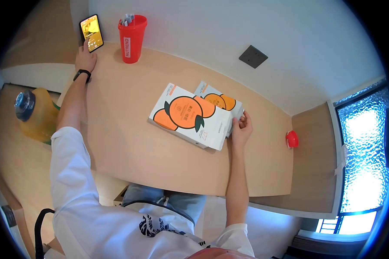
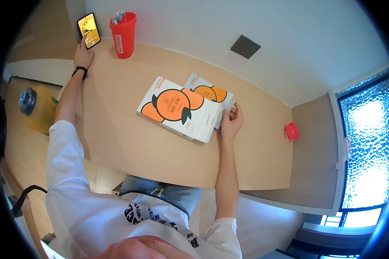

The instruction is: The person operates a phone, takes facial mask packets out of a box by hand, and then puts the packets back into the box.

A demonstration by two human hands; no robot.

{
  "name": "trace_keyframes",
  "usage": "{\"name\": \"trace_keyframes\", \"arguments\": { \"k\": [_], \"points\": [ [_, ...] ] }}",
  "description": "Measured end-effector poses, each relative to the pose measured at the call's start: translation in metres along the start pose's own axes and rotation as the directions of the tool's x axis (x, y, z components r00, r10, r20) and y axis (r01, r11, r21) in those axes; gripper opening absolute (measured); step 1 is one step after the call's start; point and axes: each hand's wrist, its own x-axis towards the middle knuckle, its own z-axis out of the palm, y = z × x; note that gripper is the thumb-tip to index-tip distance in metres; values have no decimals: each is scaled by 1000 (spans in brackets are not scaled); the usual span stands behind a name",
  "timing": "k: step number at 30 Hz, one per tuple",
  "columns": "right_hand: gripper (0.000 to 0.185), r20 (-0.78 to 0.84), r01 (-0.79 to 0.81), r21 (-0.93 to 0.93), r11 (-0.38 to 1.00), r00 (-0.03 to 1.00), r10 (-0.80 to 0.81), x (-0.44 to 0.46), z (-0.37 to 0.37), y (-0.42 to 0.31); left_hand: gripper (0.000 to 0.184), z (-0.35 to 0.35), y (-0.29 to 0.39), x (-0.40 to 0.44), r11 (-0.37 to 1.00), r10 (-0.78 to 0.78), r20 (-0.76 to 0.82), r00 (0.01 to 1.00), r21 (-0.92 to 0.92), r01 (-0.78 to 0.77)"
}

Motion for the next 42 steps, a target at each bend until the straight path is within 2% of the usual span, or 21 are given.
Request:
{"name": "trace_keyframes", "arguments": {
  "k": [3, 8, 13, 16, 19, 23, 25, 28, 32, 35, 42],
  "points": [
    [44, -40, -112, 222, 969, 992, 123, 6, -2, 9, 74, 5, -3, 2, 999, -40, -10, 999, -8, 40],
    [35, -32, -44, 129, 991, 998, 48, 4, -2, 9, 69, -1, 1, 1, 994, -87, -38, 995, -72, 84],
    [34, -21, -3, 125, 992, 1000, 6, 8, -3, 17, 52, 2, -5, -1, 998, -40, -23, 999, 50, 41],
    [34, -37, 1, 16, 1000, 999, 0, 10, -4, 24, 45, -4, 2, -2, 996, -36, 14, 999, 86, 34],
    [34, -17, -6, 99, 995, 1000, 7, 8, -2, 18, 39, 3, -1, -2, 989, -19, 61, 998, 147, 10],
    [33, -14, 26, -28, 999, 1000, -26, 7, -1, 11, 34, -4, 5, -4, 973, -50, 95, 994, 228, 27],
    [33, -21, 23, -51, 998, 999, -24, 8, -2, 8, 33, -1, 3, -5, 973, -36, 80, 996, 229, 16],
    [33, -10, -20, 38, 999, 1000, 20, 8, -2, 9, 34, -6, 8, -3, 975, -36, 82, 996, 223, 17],
    [33, -15, 12, 18, 1000, 1000, -11, 5, -1, 8, 37, 2, 0, -3, 975, -34, 43, 998, 219, 24],
    [33, -8, 16, 11, 1000, 1000, -16, 5, -1, 7, 40, -4, 5, -2, 977, -90, 74, 993, 198, 74],
    [32, -5, 12, -8, 1000, 1000, -12, 8, -2, 5, 36, -6, 7, -2, 973, -53, 98, 994, 231, 29]
  ]
}}
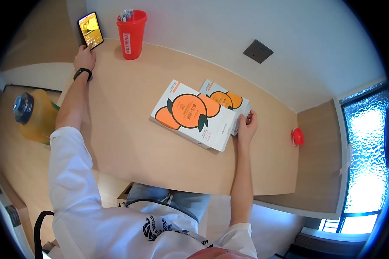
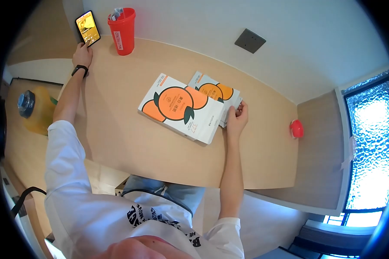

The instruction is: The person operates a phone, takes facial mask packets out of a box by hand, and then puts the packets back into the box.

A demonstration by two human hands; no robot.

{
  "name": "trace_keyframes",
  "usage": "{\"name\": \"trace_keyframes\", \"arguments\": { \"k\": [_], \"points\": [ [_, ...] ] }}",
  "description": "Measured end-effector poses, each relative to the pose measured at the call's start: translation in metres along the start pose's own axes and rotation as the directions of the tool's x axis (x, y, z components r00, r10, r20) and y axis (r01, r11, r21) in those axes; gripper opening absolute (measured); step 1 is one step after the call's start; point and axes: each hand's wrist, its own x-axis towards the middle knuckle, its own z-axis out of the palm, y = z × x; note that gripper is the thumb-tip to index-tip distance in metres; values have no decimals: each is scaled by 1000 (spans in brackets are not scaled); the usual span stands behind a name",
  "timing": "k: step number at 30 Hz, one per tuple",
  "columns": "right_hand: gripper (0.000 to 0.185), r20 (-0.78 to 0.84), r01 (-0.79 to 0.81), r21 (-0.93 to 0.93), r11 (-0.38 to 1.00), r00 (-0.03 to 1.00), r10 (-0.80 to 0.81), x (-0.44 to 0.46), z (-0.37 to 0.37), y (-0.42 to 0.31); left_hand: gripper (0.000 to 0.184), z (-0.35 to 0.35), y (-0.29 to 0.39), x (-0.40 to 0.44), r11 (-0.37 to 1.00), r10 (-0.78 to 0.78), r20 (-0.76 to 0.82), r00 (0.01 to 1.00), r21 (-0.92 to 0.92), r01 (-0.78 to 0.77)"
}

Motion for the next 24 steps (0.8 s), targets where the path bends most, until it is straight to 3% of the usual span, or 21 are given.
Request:
{"name": "trace_keyframes", "arguments": {
  "k": [9, 15, 24],
  "points": [
    [32, 2, 5, -11, 1000, 1000, -5, -1, -1, 2, 33, 1, 1, 0, 996, 10, 11, 1000, 85, -11],
    [32, -17, -20, 62, 998, 1000, 21, -1, 1, 5, 34, -5, 6, -3, 999, 17, -11, 1000, 41, -16],
    [36, 2, -12, 0, 1000, 1000, 12, -3, -1, -3, 33, 3, -2, 2, 995, 81, -12, 997, 53, -80]
  ]
}}
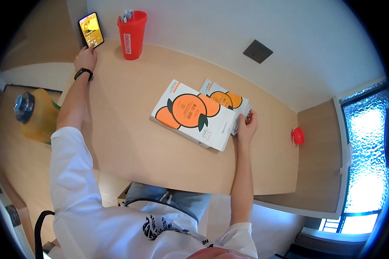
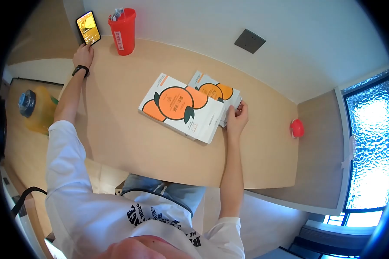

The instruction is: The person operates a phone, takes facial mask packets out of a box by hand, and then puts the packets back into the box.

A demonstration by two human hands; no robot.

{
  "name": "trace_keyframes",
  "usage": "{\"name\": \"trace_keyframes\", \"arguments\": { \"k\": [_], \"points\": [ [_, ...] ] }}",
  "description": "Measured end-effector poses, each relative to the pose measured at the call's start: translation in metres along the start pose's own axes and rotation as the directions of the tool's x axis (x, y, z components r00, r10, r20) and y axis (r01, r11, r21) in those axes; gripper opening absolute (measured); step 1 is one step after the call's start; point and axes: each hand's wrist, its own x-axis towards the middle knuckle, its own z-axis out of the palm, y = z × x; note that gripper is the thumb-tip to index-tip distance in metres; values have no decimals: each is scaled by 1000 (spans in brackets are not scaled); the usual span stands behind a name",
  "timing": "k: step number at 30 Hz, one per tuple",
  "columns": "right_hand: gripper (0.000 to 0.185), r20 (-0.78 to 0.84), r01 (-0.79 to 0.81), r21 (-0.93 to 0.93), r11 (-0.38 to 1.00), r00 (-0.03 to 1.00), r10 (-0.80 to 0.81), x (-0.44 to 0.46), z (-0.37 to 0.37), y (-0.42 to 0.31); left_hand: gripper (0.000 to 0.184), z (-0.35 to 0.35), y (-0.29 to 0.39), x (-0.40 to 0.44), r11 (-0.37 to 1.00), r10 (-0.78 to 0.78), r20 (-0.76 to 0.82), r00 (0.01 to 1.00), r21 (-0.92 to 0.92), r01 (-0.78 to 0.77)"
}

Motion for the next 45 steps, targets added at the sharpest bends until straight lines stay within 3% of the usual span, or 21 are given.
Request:
{"name": "trace_keyframes", "arguments": {
  "k": [4, 6, 9, 13, 16, 19, 20, 23, 25, 26, 29, 30, 33, 34, 37, 38, 41, 45],
  "points": [
    [40, -1, 124, -114, 986, 992, -125, 2, 2, 6, 46, -8, 7, 1, 997, -81, 36, 996, -13, 81],
    [41, -10, 94, -133, 987, 995, -96, 0, 3, 0, 57, -27, 20, -4, 987, -154, 55, 986, -43, 157],
    [39, -17, 34, -84, 996, 999, -36, -3, 1, 0, 70, -14, 11, -1, 985, -141, 32, 990, -93, 143],
    [35, -76, -21, -46, 999, 997, 17, 5, -1, 3, 70, -9, 13, 3, 984, -145, 41, 989, -101, 148],
    [28, -113, -21, -119, 993, 994, 7, 9, -9, 3, 68, -3, 14, 9, 981, -154, 31, 988, -114, 156],
    [21, -155, 102, -278, 955, 977, -149, 12, -12, 5, 66, -1, 18, 10, 974, -174, 57, 983, -136, 180],
    [19, -160, 103, -404, 909, 970, -181, 11, -14, 4, 65, -2, 18, 9, 974, -168, 63, 984, -144, 176],
    [18, -141, 107, -517, 849, 968, -208, 13, -21, 5, 61, -7, 16, 8, 975, -157, 63, 986, -149, 165],
    [17, -125, 27, -21, 999, 992, -29, 15, -20, 12, 59, -9, 18, 8, 984, -133, 72, 988, -112, 141],
    [17, -81, -29, 240, 970, 995, 50, 16, -20, 15, 58, -6, 15, 9, 985, -107, 42, 993, -130, 112],
    [17, 147, -382, 290, 877, 924, 354, 4, -8, -42, 56, 11, 10, 15, 985, -62, 10, 998, -163, 62],
    [19, 223, -405, 245, 881, 908, 355, 4, -12, -42, 56, 4, 14, 15, 984, -74, 32, 997, -163, 78],
    [19, 164, -354, 243, 903, 933, 322, 12, -24, -12, 57, -1, 15, 14, 983, -104, 92, 990, -140, 116],
    [18, 18, -188, 472, 862, 979, 204, 8, -16, -11, 58, -2, 17, 14, 984, -108, 105, 989, -132, 122],
    [18, -356, -66, 106, 992, 929, 100, 22, -57, -29, 58, 20, 12, 22, 976, -123, 94, 988, -171, 137],
    [23, -388, -98, 311, 945, 895, 220, 23, -72, -37, 59, 28, 10, 25, 975, -106, 80, 991, -188, 119],
    [31, -141, -269, 462, 845, 919, 369, 7, -124, -31, 60, 33, 12, 25, 974, -84, 63, 994, -205, 95],
    [38, -52, -413, 302, 859, 893, 447, -48, -159, -42, 61, 25, 9, 27, 979, -90, 101, 991, -173, 107]
  ]
}}
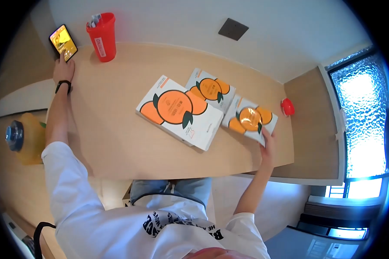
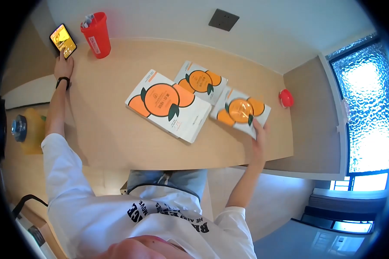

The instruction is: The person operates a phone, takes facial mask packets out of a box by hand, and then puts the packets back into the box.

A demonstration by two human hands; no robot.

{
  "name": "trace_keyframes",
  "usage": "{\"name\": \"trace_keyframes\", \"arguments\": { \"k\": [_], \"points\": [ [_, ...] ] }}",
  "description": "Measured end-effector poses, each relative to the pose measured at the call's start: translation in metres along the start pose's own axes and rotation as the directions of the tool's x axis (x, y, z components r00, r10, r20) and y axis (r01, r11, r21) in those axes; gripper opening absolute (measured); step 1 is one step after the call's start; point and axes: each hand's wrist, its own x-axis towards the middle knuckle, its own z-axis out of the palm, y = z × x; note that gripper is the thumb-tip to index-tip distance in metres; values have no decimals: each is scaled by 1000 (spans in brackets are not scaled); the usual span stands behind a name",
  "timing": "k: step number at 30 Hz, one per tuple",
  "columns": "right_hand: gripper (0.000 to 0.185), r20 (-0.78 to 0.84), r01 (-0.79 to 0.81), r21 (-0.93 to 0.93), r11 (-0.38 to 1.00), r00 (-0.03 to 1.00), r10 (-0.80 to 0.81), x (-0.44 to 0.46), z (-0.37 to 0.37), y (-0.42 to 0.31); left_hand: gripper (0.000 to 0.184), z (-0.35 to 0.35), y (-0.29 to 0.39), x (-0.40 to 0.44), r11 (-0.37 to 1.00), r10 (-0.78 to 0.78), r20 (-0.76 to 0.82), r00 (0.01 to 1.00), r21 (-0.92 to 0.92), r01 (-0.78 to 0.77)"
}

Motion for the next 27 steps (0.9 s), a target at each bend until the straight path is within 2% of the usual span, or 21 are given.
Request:
{"name": "trace_keyframes", "arguments": {
  "k": [2, 6, 8, 9, 12, 13, 16, 17, 20, 21, 25, 27],
  "points": [
    [39, 33, -109, -92, 990, 993, 112, -28, -20, 0, 61, -1, -1, -3, 999, 38, -30, 999, 4, -38],
    [37, 83, -185, -95, 978, 978, 193, -60, -27, 12, 62, -3, -1, -5, 1000, 14, -11, 1000, -11, -14],
    [36, 136, -208, -88, 974, 966, 218, -67, -16, 26, 61, -10, 4, -6, 1000, 20, -2, 1000, -4, -20],
    [29, 151, -211, -117, 970, 962, 227, -68, -7, 31, 61, -12, 4, -6, 1000, 29, -5, 1000, -4, -29],
    [23, 150, -267, -41, 963, 951, 270, -66, 18, 27, 59, -14, 10, -11, 999, 12, -12, 1000, -30, -12],
    [23, 107, -303, -49, 952, 946, 307, -64, 25, 29, 59, -15, 8, -11, 999, 15, -24, 1000, -33, -15],
    [25, 84, -287, -33, 957, 954, 289, -65, 50, 26, 57, -25, 5, -8, 1000, -5, -1, 1000, -22, 5],
    [24, 140, -274, -101, 956, 948, 287, -66, 64, 24, 56, -35, 3, -12, 1000, -20, -31, 999, -17, 20],
    [31, 182, -280, -25, 960, 943, 280, -67, 93, 28, 56, -30, 7, -14, 1000, 2, -30, 1000, -17, -2],
    [32, 274, -249, 42, 968, 934, 228, -62, 96, 29, 57, -33, 11, -18, 1000, 6, -22, 1000, -19, -7],
    [32, 337, -213, 15, 977, 921, 196, -55, 97, 39, 63, -54, 22, -36, 999, -14, -66, 998, -48, 11],
    [35, 361, -297, 49, 954, 896, 260, -58, 100, 34, 68, -59, 22, -43, 998, -21, -125, 992, -67, 12]
  ]
}}
